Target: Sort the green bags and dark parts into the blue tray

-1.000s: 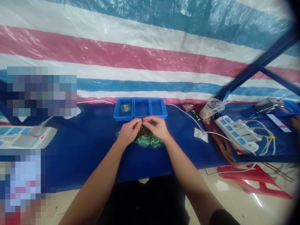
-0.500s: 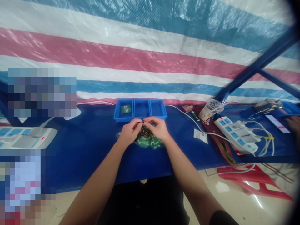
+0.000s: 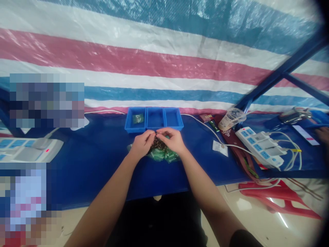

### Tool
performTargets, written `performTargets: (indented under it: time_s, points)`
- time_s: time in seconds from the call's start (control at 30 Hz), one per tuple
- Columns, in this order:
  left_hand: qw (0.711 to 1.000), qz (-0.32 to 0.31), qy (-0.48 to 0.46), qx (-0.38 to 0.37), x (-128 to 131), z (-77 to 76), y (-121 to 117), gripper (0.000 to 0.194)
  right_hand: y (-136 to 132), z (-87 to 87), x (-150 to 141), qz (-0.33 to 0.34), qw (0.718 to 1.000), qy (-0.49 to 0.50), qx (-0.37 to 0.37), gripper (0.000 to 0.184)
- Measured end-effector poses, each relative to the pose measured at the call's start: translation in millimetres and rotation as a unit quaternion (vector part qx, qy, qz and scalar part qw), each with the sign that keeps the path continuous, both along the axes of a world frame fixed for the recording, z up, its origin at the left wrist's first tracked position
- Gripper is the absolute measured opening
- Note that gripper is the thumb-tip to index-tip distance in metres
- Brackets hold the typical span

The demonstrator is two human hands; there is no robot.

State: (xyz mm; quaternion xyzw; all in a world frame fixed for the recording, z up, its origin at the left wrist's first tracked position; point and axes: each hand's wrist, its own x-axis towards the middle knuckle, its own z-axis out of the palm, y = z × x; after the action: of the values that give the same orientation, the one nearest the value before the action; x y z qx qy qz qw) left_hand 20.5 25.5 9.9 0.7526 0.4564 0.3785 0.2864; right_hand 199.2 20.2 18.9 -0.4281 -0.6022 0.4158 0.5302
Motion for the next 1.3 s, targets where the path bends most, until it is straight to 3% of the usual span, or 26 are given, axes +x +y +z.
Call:
performTargets:
  time_s: [0.23, 0.37, 0.5, 0.6, 0.77, 0.9, 1.0, 1.1, 1.2, 1.3]
  points:
    - [0.999, 0.008, -0.017, -0.031, -0.1, -0.7, 0.9, 0.032, 3.8, -0.5, 6.0, -0.012, 1.000, 0.002, -0.016, 0.028]
    - [0.998, 0.046, -0.008, -0.043, 0.5, 2.5, 0.1, 0.038, 13.0, -5.0, 13.0, -0.104, 0.993, 0.047, -0.042, 0.036]
    - [0.998, 0.054, 0.024, -0.030, 1.8, 6.5, -0.6, 0.038, 19.9, -10.7, 17.7, -0.155, 0.979, 0.122, -0.050, 0.059]
    - [0.998, 0.049, 0.047, -0.015, 2.3, 5.5, -0.1, 0.036, 19.1, -10.8, 21.9, -0.159, 0.984, 0.053, -0.061, 0.044]
    - [0.996, 0.074, 0.041, -0.003, 1.7, 0.2, 0.7, 0.034, 13.2, -5.8, 30.8, -0.102, 0.977, -0.184, -0.032, 0.022]
    - [0.995, 0.093, 0.023, 0.010, 0.6, -0.7, 0.7, 0.034, 9.7, -1.2, 39.7, 0.007, 0.960, -0.273, -0.051, 0.020]
    - [0.995, 0.095, 0.022, 0.015, 0.4, -0.4, 0.9, 0.034, 7.6, 1.6, 49.5, 0.096, 0.948, -0.286, -0.099, 0.017]
    - [0.995, 0.095, 0.018, 0.013, 0.7, -0.2, 0.8, 0.034, 6.9, 2.4, 58.4, 0.144, 0.944, -0.265, -0.136, 0.027]
    - [0.995, 0.095, 0.019, 0.014, 1.1, 0.4, 0.3, 0.033, 7.5, 1.3, 62.3, 0.159, 0.944, -0.252, -0.142, 0.036]
    - [0.995, 0.092, 0.023, 0.016, 1.2, 1.3, 0.0, 0.033, 8.2, -0.3, 61.4, 0.149, 0.943, -0.265, -0.137, 0.031]
